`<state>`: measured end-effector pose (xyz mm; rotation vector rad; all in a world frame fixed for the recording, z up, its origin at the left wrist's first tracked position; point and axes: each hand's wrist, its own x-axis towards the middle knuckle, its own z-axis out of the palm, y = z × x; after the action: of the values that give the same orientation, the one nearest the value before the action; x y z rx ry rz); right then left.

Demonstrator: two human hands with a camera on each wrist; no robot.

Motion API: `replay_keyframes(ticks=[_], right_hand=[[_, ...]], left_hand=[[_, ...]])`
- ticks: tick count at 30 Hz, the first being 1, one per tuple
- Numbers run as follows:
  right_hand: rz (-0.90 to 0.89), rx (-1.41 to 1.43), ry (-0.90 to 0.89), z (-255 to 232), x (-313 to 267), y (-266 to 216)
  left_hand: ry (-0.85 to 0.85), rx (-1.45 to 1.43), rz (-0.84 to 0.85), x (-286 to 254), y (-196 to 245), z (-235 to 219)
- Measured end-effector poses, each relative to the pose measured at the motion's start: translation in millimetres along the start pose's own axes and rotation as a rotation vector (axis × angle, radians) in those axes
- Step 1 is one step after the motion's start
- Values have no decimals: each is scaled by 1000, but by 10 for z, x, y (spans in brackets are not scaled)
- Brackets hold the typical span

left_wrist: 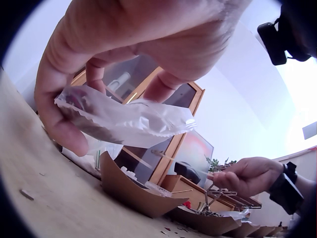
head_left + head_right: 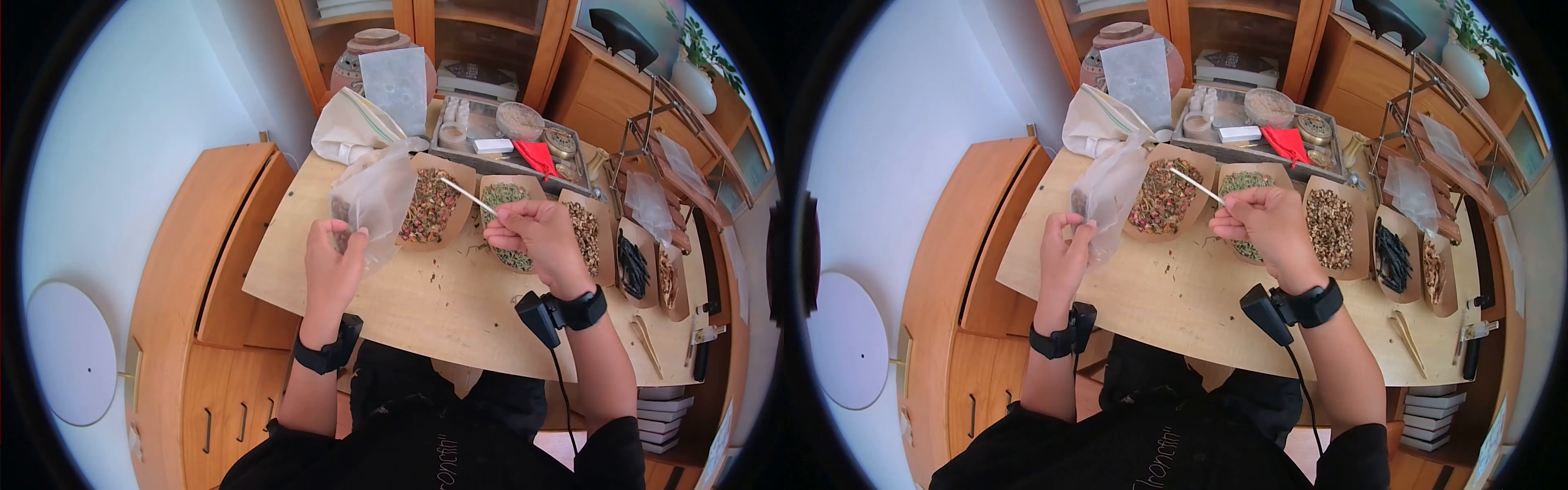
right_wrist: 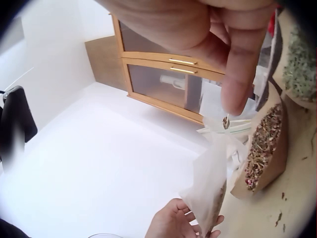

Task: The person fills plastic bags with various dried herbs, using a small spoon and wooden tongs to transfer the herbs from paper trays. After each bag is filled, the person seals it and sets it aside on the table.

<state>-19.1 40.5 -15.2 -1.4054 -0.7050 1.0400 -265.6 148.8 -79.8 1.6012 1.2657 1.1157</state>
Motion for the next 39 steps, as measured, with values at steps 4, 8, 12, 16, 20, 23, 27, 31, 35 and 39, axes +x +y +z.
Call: replay_keyframes(ticks=[4,8,12,16,20,23,27,31,35,39], right_hand=[[-99,-104,-10,143,-149,-226],[-326,-416,-40,320,-209,-184],[-625,-563,72,343,-243,-121],[-534,-559,222,223,-249,-181],[-528,-798,240,41,45,117],[-429,-875,181,46,165,226],[-124,-479,63,142,235,259],[-4,-287,-44,123,378,370],[67,-94,-66,59,420,426],[96,-58,-58,19,406,406]], left_hand=[[4,62,54,-5,20,31],[-13,14,31,-50,116,58],[-18,38,39,-50,104,40],[-21,8,20,-36,73,12],[2,24,34,-8,-5,7],[-18,-30,-31,-34,62,-10],[-29,-45,-34,-31,55,-29],[-30,-53,-28,-27,47,-35],[-26,-54,-43,-27,68,-35],[-24,-40,-29,-16,24,-24]])
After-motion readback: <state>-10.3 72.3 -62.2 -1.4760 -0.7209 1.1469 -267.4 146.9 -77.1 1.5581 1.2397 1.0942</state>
